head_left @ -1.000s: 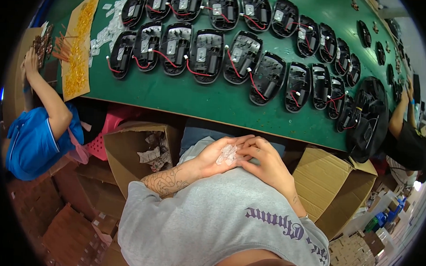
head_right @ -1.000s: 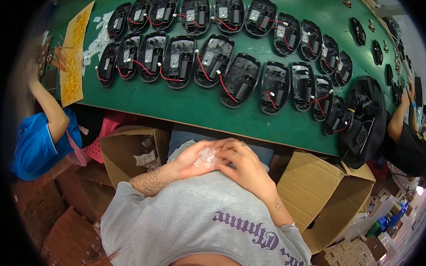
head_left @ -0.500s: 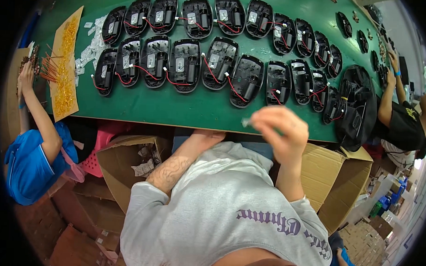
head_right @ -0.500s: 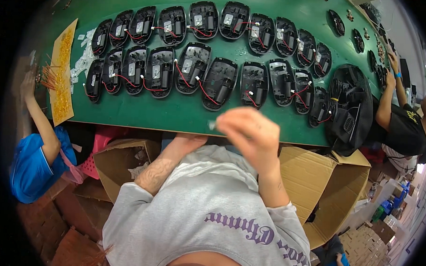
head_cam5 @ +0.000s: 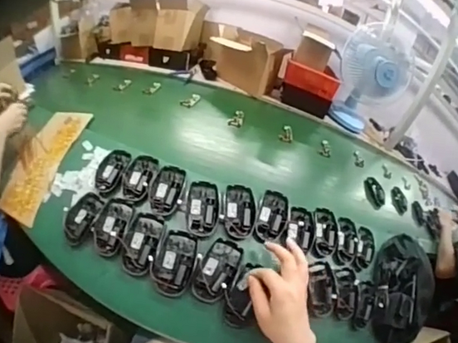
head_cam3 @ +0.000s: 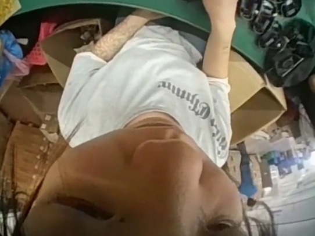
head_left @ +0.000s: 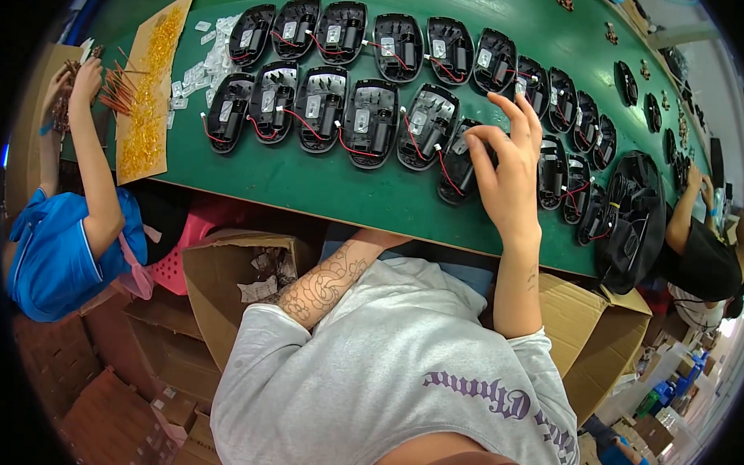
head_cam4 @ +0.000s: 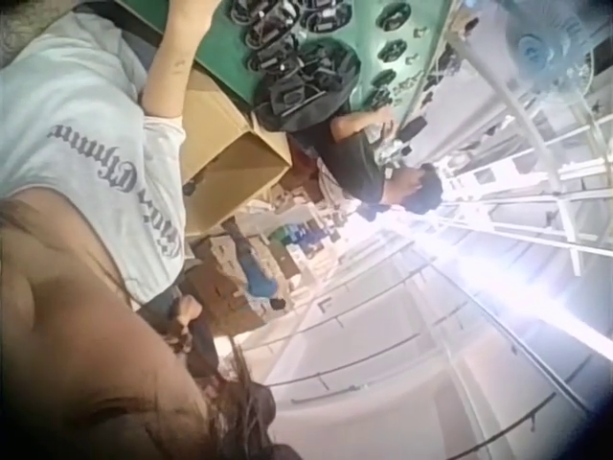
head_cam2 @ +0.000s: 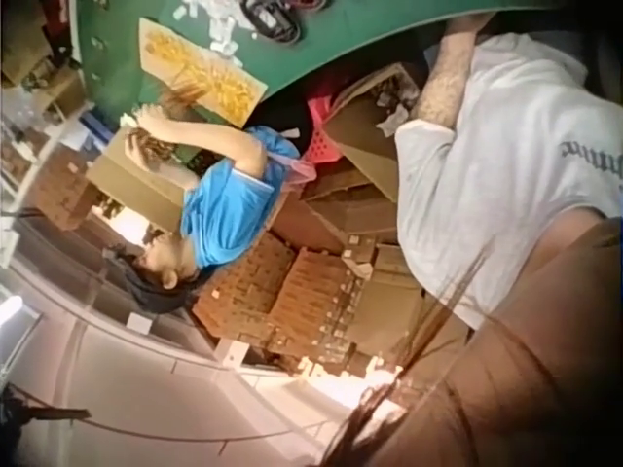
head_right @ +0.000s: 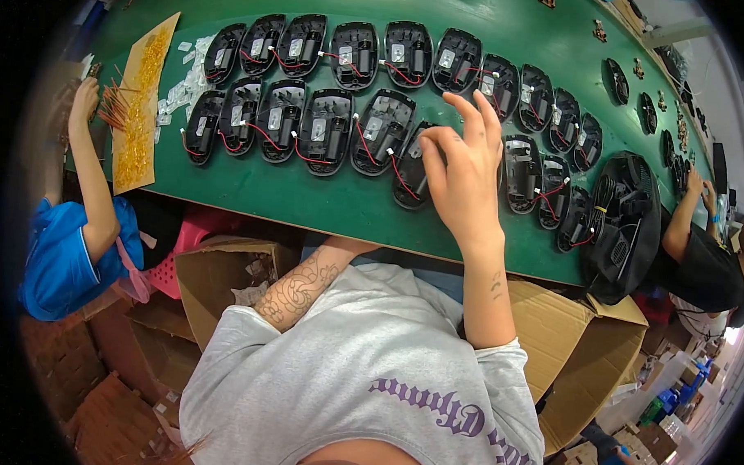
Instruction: The recorder is assembling computer mice by inserting internal components into the bottom shells at a factory workstation.
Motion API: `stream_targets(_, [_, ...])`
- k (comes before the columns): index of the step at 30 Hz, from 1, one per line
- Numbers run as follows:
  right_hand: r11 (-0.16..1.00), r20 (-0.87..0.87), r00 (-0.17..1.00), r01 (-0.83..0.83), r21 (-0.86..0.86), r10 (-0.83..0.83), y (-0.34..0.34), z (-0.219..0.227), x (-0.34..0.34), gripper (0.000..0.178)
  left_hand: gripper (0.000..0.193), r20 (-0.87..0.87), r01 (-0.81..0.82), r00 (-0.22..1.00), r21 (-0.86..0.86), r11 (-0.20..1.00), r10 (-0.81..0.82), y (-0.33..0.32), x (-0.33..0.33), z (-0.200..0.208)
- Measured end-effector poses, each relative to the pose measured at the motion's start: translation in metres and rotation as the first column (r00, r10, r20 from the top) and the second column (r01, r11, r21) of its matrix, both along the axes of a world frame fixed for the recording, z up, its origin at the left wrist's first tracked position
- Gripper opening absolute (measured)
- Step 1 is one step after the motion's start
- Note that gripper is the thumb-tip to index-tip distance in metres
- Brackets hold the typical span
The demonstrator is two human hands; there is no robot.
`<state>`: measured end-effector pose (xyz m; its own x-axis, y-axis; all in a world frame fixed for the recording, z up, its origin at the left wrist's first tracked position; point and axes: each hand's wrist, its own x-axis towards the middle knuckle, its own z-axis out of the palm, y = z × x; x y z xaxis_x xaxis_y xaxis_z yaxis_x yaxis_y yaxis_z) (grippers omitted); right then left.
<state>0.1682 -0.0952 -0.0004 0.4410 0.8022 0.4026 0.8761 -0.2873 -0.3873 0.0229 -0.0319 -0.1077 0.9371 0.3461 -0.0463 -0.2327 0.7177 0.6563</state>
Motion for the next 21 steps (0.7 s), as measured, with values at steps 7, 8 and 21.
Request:
stream_targets(7, [0.999, -0.003, 0.999, -0.037, 0.005, 0.037, -0.003, 0.002, -0.002, 0.011, 0.055, -0.010, -0.051, 0.999, -0.192, 0.980, 0.050, 0.000, -0.002, -0.014])
stream_targets(8, [0.999, 0.005, 0.999, -0.054, -0.008, 0.054, -0.006, 0.005, -0.002, 0.012, 0.055, -0.010, -0.056, 0.998, -0.219, 0.974, 0.055, -0.001, -0.001, -0.016])
stream_targets(21, [0.995, -0.036, 0.995, -0.093, -0.022, 0.093, -0.014, -0.001, -0.007, 0.017, 0.056, 0.065, 0.116, 0.993, -0.541, 0.833, -0.097, -0.010, -0.007, -0.042])
